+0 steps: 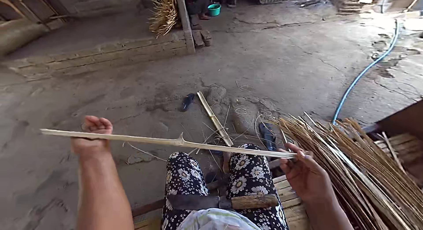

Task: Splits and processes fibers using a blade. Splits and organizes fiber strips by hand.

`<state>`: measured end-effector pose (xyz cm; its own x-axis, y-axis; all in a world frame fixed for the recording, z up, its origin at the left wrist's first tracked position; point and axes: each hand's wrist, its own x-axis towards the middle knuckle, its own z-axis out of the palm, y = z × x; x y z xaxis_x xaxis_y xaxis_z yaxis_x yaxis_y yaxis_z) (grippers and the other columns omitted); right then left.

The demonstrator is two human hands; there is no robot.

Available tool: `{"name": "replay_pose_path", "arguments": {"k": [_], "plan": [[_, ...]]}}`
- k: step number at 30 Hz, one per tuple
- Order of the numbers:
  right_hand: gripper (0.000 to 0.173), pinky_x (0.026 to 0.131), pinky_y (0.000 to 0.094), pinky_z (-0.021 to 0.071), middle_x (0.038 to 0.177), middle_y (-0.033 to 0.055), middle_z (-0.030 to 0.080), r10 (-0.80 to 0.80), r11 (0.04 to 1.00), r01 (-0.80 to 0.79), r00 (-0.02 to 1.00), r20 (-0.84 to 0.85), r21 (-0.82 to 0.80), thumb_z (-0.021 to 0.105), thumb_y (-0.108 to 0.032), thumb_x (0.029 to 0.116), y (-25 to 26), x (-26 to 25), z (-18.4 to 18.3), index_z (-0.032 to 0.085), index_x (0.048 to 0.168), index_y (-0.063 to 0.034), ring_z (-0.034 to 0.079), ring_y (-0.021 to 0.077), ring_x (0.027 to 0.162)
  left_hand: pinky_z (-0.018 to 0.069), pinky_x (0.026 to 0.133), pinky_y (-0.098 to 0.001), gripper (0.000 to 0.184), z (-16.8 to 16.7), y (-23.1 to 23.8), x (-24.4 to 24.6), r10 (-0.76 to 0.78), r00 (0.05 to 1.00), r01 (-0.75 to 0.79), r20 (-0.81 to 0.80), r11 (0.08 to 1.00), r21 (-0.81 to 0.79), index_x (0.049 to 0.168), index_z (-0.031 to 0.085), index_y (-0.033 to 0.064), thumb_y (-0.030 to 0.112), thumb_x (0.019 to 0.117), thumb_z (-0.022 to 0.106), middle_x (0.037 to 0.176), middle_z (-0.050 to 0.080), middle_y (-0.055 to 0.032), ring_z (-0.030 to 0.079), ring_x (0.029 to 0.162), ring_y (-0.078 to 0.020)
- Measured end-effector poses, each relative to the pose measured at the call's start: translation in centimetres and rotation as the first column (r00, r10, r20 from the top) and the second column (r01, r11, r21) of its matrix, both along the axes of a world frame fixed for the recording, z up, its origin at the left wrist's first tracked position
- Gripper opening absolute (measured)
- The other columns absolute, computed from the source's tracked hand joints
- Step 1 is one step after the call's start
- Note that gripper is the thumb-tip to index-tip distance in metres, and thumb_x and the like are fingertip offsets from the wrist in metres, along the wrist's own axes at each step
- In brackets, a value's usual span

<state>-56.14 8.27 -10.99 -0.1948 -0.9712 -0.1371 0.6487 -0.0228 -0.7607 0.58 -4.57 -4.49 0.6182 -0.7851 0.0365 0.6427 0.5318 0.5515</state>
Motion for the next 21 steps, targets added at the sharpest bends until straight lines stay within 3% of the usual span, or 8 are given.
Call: {"name": "replay_pose_path", "arguments": {"k": [4, 6, 8, 11, 13, 16, 18, 21], "plan": [[0.054, 0.074, 0.042, 0.0629, 0.115, 0.0163, 0.07, 0.329, 0.925, -0.169, 0.805, -0.494, 0.342, 0.051, -0.017, 0.1048, -0.4, 3.0, -2.0, 0.034, 0.155, -0.0033, 0.074, 0.0261, 0.087, 0.049, 0.05, -0.0191, 0.049, 8.2, 2.9, 2.7, 0.232, 0.972, -0.207, 0.038, 0.923, -0.325, 0.08, 0.051, 0.0092, 0.032, 0.1121, 0.021, 0.055, 0.047, 0.0018, 0.049, 0.046, -0.0074], [0.055, 0.086, 0.0522, 0.0587, 0.116, 0.0191, 0.071, 0.549, 0.829, -0.334, 0.335, -0.766, 0.448, 0.07, -0.018, 0.0959, 0.9, 5.4, -2.8, 0.053, 0.145, 0.002, 0.072, 0.0311, 0.096, 0.0486, 0.054, -0.0192, 0.046, 11.4, 3.9, 1.8, 0.33, 0.934, -0.254, 0.138, 0.883, -0.396, 0.082, 0.05, 0.0098, 0.028, 0.111, 0.019, 0.061, 0.05, 0.0002, 0.05, 0.051, -0.0085], [0.044, 0.096, 0.0606, 0.0535, 0.118, 0.0183, 0.072, 0.559, 0.631, -0.552, -0.164, -0.812, 0.546, 0.075, -0.027, 0.0933, 2.2, 7.9, -3.0, 0.068, 0.134, -0.0099, 0.069, 0.0367, 0.109, 0.0542, 0.065, -0.0233, 0.043, 14.1, 4.9, -2.6, 0.351, 0.879, -0.222, 0.322, 0.9, -0.375, 0.099, 0.053, 0.0116, 0.029, 0.1124, 0.016, 0.077, 0.059, -0.001, 0.06, 0.066, -0.0108], [0.046, 0.1, 0.0599, 0.0492, 0.124, 0.0173, 0.07, 0.367, 0.492, -0.619, -0.489, -0.791, 0.612, 0.068, -0.033, 0.0977, 3.4, 10.6, -4.4, 0.063, 0.142, -0.0212, 0.063, 0.0402, 0.12, 0.0585, 0.077, -0.0248, 0.039, 14.6, 5.1, -9.7, 0.217, 0.742, -0.006, 0.634, 0.948, -0.318, 0.131, 0.051, 0.0213, 0.035, 0.1135, 0.019, 0.091, 0.064, 0.0077, 0.067, 0.079, -0.0066], [0.049, 0.095, 0.0599, 0.0524, 0.12, 0.0173, 0.072, 0.327, 0.552, -0.606, -0.475, -0.817, 0.573, 0.069, -0.029, 0.0961, 3.9, 11.2, -4.6, 0.061, 0.144, -0.0223, 0.066, 0.0409, 0.116, 0.0583, 0.075, -0.0246, 0.028, 13.1, 4.4, -13.2, 0.153, 0.635, 0.122, 0.757, 0.948, -0.294, 0.137, 0.044, 0.024, 0.031, 0.1119, 0.035, 0.092, 0.065, 0.0096, 0.066, 0.077, -0.0059], [0.051, 0.089, 0.0655, 0.0535, 0.115, 0.0165, 0.074, 0.478, 0.613, -0.531, -0.34, -0.81, 0.585, 0.071, -0.032, 0.0931, 4.3, 9.9, -3.1, 0.061, 0.143, -0.0238, 0.071, 0.0406, 0.105, 0.0595, 0.078, -0.0275, 0.025, 9.6, 4.1, -16.6, 0.012, 0.56, 0.265, 0.829, 0.945, -0.193, 0.13, 0.056, 0.0243, 0.023, 0.1052, 0.055, 0.098, 0.068, 0.007, 0.067, 0.084, -0.0085], [0.05, 0.078, 0.0643, 0.0549, 0.095, 0.0182, 0.074, 0.534, 0.688, -0.516, -0.115, -0.837, 0.51, 0.07, -0.035, 0.0954, 4.7, 7.8, -2.3, 0.063, 0.142, -0.0187, 0.071, 0.038, 0.083, 0.0601, 0.09, -0.0337, 0.023, 6.9, 4.6, -17.4, -0.071, 0.477, 0.34, 0.876, 0.934, -0.11, 0.126, 0.064, 0.0245, 0.02, 0.1038, 0.059, 0.107, 0.071, 0.0027, 0.07, 0.097, -0.0135], [0.046, 0.054, 0.037, 0.0545, 0.067, 0.003, 0.063, 0.448, 0.832, -0.49, 0.315, -0.837, 0.261, 0.06, -0.036, 0.1019, 5.8, 5.5, 0.2, 0.063, 0.136, -0.0044, 0.059, 0.0131, 0.054, 0.0587, 0.092, -0.0354, 0.02, 3.6, 6.3, -18.9, -0.227, 0.455, 0.426, 0.861, 0.905, 0.013, 0.119, 0.065, 0.0145, 0.014, 0.1049, 0.052, 0.105, 0.073, -0.0031, 0.071, 0.098, -0.0166]]}}
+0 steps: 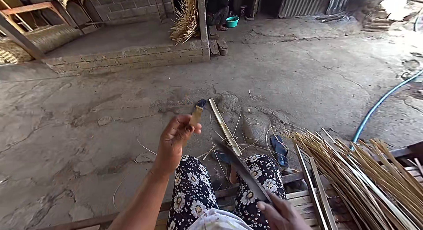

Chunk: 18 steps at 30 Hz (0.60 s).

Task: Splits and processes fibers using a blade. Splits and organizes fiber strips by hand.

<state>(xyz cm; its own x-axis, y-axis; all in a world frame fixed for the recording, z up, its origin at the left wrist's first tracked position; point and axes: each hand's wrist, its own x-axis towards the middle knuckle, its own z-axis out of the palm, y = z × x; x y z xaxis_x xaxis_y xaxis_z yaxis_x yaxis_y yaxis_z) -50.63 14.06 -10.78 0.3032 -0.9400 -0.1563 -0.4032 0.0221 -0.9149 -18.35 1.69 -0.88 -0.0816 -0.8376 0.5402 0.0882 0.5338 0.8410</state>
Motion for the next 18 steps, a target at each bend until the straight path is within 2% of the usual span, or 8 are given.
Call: {"name": "replay_pose_path", "arguments": {"k": [2, 3, 5, 6, 8, 12, 16, 18], "plan": [[0.042, 0.051, 0.0224, 0.054, 0.067, -0.0094, 0.063, -0.083, 0.993, 0.104, 0.953, 0.291, -0.058, 0.059, -0.035, 0.1036, 0.2, -0.1, 2.3, 0.063, 0.137, -0.0112, 0.057, 0.0005, 0.053, 0.0581, 0.089, -0.0315, 0.021, -1.7, 1.4, -1.7, -0.065, 0.997, 0.067, -0.032, 0.996, 0.062, 0.119, 0.064, 0.0135, 0.014, 0.1039, 0.049, 0.102, 0.072, 0.0, 0.069, 0.095, -0.0127], [0.039, 0.053, 0.0208, 0.0559, 0.071, -0.0105, 0.066, -0.08, 0.988, 0.126, 0.915, 0.396, -0.091, 0.059, -0.032, 0.1035, 0.0, 0.2, 3.5, 0.063, 0.138, -0.015, 0.06, -0.0004, 0.056, 0.0578, 0.086, -0.0289, 0.02, -2.3, 2.1, -2.6, -0.093, 0.995, 0.095, -0.036, 0.993, 0.069, 0.12, 0.064, 0.0152, 0.017, 0.1039, 0.051, 0.102, 0.071, 0.0028, 0.068, 0.094, -0.0099], [0.036, 0.052, 0.02, 0.0565, 0.075, -0.0085, 0.067, -0.043, 0.977, 0.141, 0.868, 0.494, -0.161, 0.058, -0.025, 0.1035, -0.6, 1.1, 5.9, 0.062, 0.138, -0.0159, 0.062, 0.0008, 0.057, 0.0563, 0.082, -0.0228, 0.021, -3.0, 3.4, -4.3, -0.116, 0.993, 0.118, -0.026, 0.991, 0.066, 0.12, 0.068, 0.0198, 0.028, 0.1044, 0.057, 0.1, 0.07, 0.0082, 0.066, 0.091, -0.0036], [0.034, 0.05, 0.0187, 0.0554, 0.074, -0.0086, 0.066, -0.028, 0.969, 0.148, 0.86, 0.51, -0.196, 0.058, -0.03, 0.105, -0.9, 1.7, 6.8, 0.064, 0.136, -0.016, 0.06, 0.0, 0.056, 0.0557, 0.08, -0.0201, 0.021, -3.2, 4.0, -5.0, -0.12, 0.993, 0.121, -0.017, 0.991, 0.056, 0.117, 0.069, 0.0212, 0.034, 0.1037, 0.058, 0.098, 0.069, 0.0099, 0.065, 0.089, -0.0011], [0.035, 0.048, 0.0174, 0.0538, 0.074, -0.0075, 0.066, 0.014, 0.947, 0.148, 0.869, 0.495, -0.286, 0.053, -0.036, 0.1072, -1.7, 3.1, 8.1, 0.066, 0.132, -0.0134, 0.06, -0.001, 0.055, 0.056, 0.08, -0.0182, 0.019, -3.2, 4.8, -6.0, -0.128, 0.992, 0.129, -0.022, 0.99, 0.06, 0.11, 0.07, 0.021, 0.035, 0.1018, 0.061, 0.098, 0.069, 0.0107, 0.065, 0.088, 0.0002], [0.029, 0.051, 0.0145, 0.0517, 0.086, -0.0003, 0.07, 0.058, 0.852, 0.107, 0.953, 0.296, -0.513, 0.047, -0.025, 0.1101, -2.6, 5.7, 9.6, 0.062, 0.123, -0.0032, 0.059, -0.002, 0.059, 0.0559, 0.08, -0.0178, 0.018, -3.2, 6.0, -6.8, -0.12, 0.993, 0.119, -0.002, 0.989, 0.084, 0.107, 0.068, 0.0159, 0.033, 0.1008, 0.063, 0.096, 0.068, 0.0093, 0.064, 0.088, 0.0], [0.03, 0.053, 0.0149, 0.0528, 0.084, 0.0018, 0.068, -0.009, 0.801, 0.124, 0.981, 0.194, -0.586, 0.046, -0.02, 0.1089, -2.7, 6.9, 10.1, 0.061, 0.122, 0.0012, 0.059, -0.001, 0.06, 0.057, 0.08, -0.0172, 0.019, -3.4, 6.3, -6.7, -0.102, 0.995, 0.103, -0.018, 0.991, 0.082, 0.107, 0.069, 0.0171, 0.034, 0.0994, 0.065, 0.097, 0.069, 0.0098, 0.066, 0.087, 0.0003], [0.027, 0.053, 0.014, 0.0521, 0.082, 0.0012, 0.067, -0.01, 0.791, 0.107, 0.987, 0.162, -0.603, 0.046, -0.02, 0.1085, -2.7, 6.9, 10.3, 0.062, 0.117, 0.0004, 0.059, -0.0013, 0.06, 0.0573, 0.08, -0.0177, 0.018, -3.6, 6.5, -6.8, -0.111, 0.994, 0.112, -0.018, 0.99, 0.085, 0.106, 0.07, 0.0158, 0.032, 0.0989, 0.066, 0.098, 0.069, 0.0086, 0.066, 0.087, -0.0003]]}}
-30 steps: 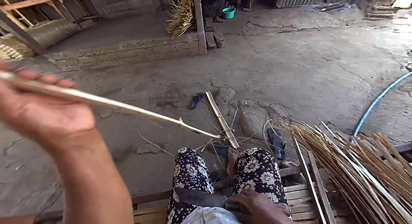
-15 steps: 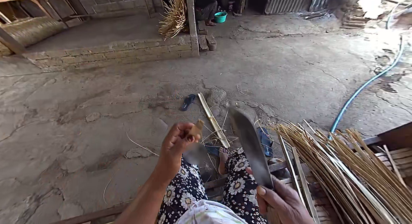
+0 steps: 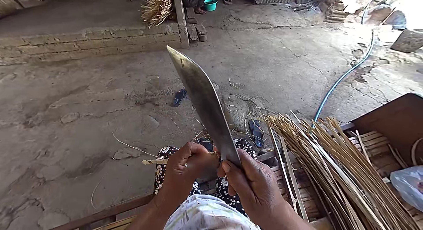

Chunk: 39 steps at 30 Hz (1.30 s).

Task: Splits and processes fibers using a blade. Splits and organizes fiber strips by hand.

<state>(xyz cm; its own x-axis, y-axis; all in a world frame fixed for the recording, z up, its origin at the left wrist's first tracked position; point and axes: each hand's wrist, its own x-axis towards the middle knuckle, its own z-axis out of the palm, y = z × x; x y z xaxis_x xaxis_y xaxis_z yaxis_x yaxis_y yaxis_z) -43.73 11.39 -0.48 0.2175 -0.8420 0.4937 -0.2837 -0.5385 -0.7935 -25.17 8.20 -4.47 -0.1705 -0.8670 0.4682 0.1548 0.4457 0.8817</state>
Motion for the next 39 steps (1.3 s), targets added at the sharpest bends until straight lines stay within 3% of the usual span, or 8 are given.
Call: {"name": "replay_pose_path", "arguments": {"k": [4, 15, 22, 31, 39], "plan": [[0.023, 0.052, 0.0137, 0.0515, 0.081, 0.0, 0.068, -0.027, 1.0, 0.027, 0.998, -0.055, -0.008, 0.047, -0.019, 0.1074, 0.3, -0.2, 0.2, 0.061, 0.112, -0.0018, 0.059, -0.0015, 0.059, 0.0573, 0.081, -0.0183, 0.019, -0.2, 0.2, -0.4, -0.005, 1.0, 0.005, 0.007, 1.0, 0.005, 0.105, 0.07, 0.0148, 0.032, 0.098, 0.067, 0.098, 0.069, 0.008, 0.066, 0.089, -0.0006], [0.021, 0.052, 0.0128, 0.05, 0.079, -0.0015, 0.066, -0.038, 0.999, 0.039, 0.99, -0.134, 0.002, 0.046, -0.02, 0.1078, 1.1, -0.8, 0.4, 0.06, 0.111, -0.0045, 0.057, -0.0021, 0.058, 0.0579, 0.08, -0.0178, 0.019, -0.4, 0.5, -0.7, 0.007, 1.0, -0.007, 0.023, 1.0, 0.022, 0.104, 0.07, 0.0147, 0.033, 0.0972, 0.068, 0.097, 0.069, 0.0081, 0.066, 0.089, -0.0006], [0.02, 0.052, 0.012, 0.0496, 0.079, -0.0017, 0.067, -0.026, 0.999, 0.028, 0.994, -0.11, 0.016, 0.047, -0.02, 0.108, 1.3, -1.2, 0.1, 0.06, 0.108, -0.0046, 0.057, -0.0028, 0.058, 0.057, 0.08, -0.0172, 0.019, -0.4, 0.7, -0.8, -0.014, 1.0, 0.013, 0.011, 1.0, 0.025, 0.104, 0.07, 0.0131, 0.031, 0.0975, 0.068, 0.097, 0.069, 0.0072, 0.066, 0.089, -0.0003], [0.019, 0.049, 0.0166, 0.0504, 0.075, -0.0018, 0.066, -0.046, 0.998, 0.053, 0.977, -0.209, 0.031, 0.048, -0.02, 0.106, 1.6, -0.9, -0.1, 0.056, 0.111, -0.0039, 0.058, 0.0005, 0.054, 0.0584, 0.085, -0.0194, 0.019, -0.5, 1.0, -0.8, -0.018, 1.0, 0.018, 0.021, 1.0, -0.002, 0.104, 0.072, 0.0145, 0.032, 0.0972, 0.069, 0.099, 0.07, 0.0071, 0.067, 0.093, -0.0015], [0.019, 0.052, 0.0153, 0.052, 0.078, 0.0002, 0.067, -0.03, 0.998, 0.039, 0.979, -0.203, 0.041, 0.051, -0.018, 0.1048, 1.8, -0.6, -0.5, 0.054, 0.114, -0.0019, 0.059, 0.0002, 0.056, 0.0581, 0.084, -0.0184, 0.017, -0.7, 1.5, -0.7, -0.012, 1.0, 0.012, 0.013, 1.0, -0.015, 0.104, 0.072, 0.0134, 0.029, 0.0969, 0.07, 0.099, 0.07, 0.0067, 0.067, 0.093, -0.0013]]}}
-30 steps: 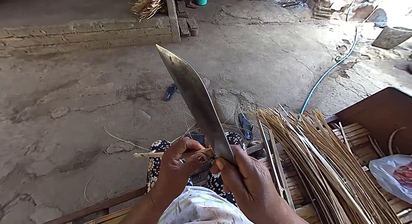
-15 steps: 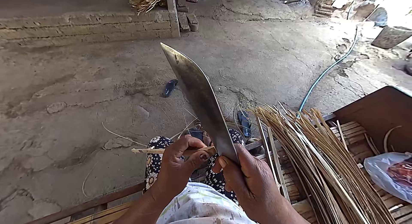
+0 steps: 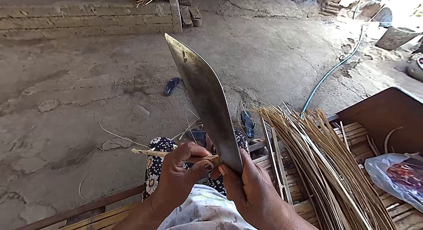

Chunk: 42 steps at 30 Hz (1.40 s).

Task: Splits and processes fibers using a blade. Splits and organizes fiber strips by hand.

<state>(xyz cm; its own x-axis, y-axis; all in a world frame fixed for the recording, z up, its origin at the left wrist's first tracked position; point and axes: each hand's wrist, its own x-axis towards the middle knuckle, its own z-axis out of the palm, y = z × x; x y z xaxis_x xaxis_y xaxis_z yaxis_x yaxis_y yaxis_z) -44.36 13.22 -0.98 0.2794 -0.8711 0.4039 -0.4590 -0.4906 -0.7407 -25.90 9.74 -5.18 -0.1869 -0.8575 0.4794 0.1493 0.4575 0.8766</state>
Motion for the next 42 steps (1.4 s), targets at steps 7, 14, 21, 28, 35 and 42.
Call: {"name": "replay_pose_path", "arguments": {"k": [7, 14, 21, 28, 35, 42], "plan": [[0.02, 0.051, 0.0159, 0.0518, 0.073, 0.002, 0.064, 0.016, 1.0, -0.016, 1.0, 0.012, 0.019, 0.054, -0.013, 0.1017, 0.3, 0.7, 0.1, 0.052, 0.116, 0.0002, 0.058, 0.002, 0.054, 0.0559, 0.086, -0.0172, 0.017, 0.0, 0.5, 0.2, -0.009, 1.0, 0.009, -0.01, 1.0, -0.007, 0.104, 0.072, 0.0151, 0.03, 0.0967, 0.07, 0.099, 0.07, 0.0084, 0.066, 0.095, 0.0], [0.017, 0.05, 0.0181, 0.0475, 0.068, 0.0009, 0.056, -0.127, 0.977, 0.078, 0.961, -0.248, -0.196, 0.054, -0.017, 0.0991, 0.3, 0.7, 0.5, 0.055, 0.111, -0.0047, 0.056, 0.0067, 0.054, 0.0585, 0.085, -0.0173, 0.018, 0.1, 1.0, -0.3, -0.012, 0.998, 0.015, -0.06, 0.999, 0.042, 0.107, 0.071, 0.0161, 0.029, 0.0936, 0.074, 0.102, 0.071, 0.0081, 0.068, 0.095, -0.0003], [0.015, 0.05, 0.0217, 0.051, 0.068, -0.0015, 0.059, -0.018, 1.0, 0.014, 0.967, -0.255, -0.02, 0.055, -0.015, 0.0979, -0.7, 0.7, 1.0, 0.054, 0.11, -0.0065, 0.058, 0.0064, 0.054, 0.0597, 0.085, -0.019, 0.014, -0.1, 0.1, 0.4, -0.026, 0.998, 0.028, -0.059, 0.999, 0.039, 0.102, 0.073, 0.0167, 0.026, 0.0917, 0.076, 0.1, 0.073, 0.0077, 0.07, 0.095, -0.0017], [0.014, 0.055, 0.0213, 0.0533, 0.078, -0.0008, 0.065, 0.056, 0.997, -0.056, 0.998, 0.01, 0.053, 0.059, -0.013, 0.0984, -3.2, 3.0, 1.4, 0.061, 0.11, -0.0058, 0.062, 0.0043, 0.062, 0.0575, 0.076, -0.0179, 0.071, 2.0, -1.2, 1.9, 0.122, 0.984, -0.122, 0.128, 0.993, -0.006, 0.138, 0.048, 0.0162, 0.053, 0.0844, 0.078, 0.094, 0.064, 0.0103, 0.064, 0.083, -0.0009], [0.008, 0.056, 0.0154, 0.0529, 0.082, -0.0018, 0.065, 0.231, 0.841, -0.537, 0.456, 0.859, 0.059, 0.062, 0.003, 0.0971, -2.9, 9.0, 2.7, 0.059, 0.1, -0.0038, 0.059, -0.0013, 0.062, 0.0511, 0.058, -0.0094, 0.01, 7.9, -0.5, 4.0, 0.189, 0.98, -0.196, -0.056, 0.96, -0.201, 0.091, 0.069, 0.0238, 0.032, 0.0953, 0.071, 0.079, 0.064, 0.0157, 0.06, 0.067, 0.007], [0.006, 0.05, 0.0172, 0.0515, 0.083, 0.0029, 0.069, 0.154, 0.817, -0.55, 0.498, 0.853, 0.174, 0.065, -0.002, 0.0971, -3.7, 7.7, 0.3, 0.061, 0.102, -0.0032, 0.059, 0.0019, 0.056, 0.0634, 0.073, -0.0336, 0.028, 9.2, -1.3, 10.6, 0.297, 0.951, -0.309, -0.083, 0.917, -0.253, 0.087, 0.074, 0.0214, 0.044, 0.0992, 0.063, 0.079, 0.069, 0.0067, 0.07, 0.074, -0.0114]]}}
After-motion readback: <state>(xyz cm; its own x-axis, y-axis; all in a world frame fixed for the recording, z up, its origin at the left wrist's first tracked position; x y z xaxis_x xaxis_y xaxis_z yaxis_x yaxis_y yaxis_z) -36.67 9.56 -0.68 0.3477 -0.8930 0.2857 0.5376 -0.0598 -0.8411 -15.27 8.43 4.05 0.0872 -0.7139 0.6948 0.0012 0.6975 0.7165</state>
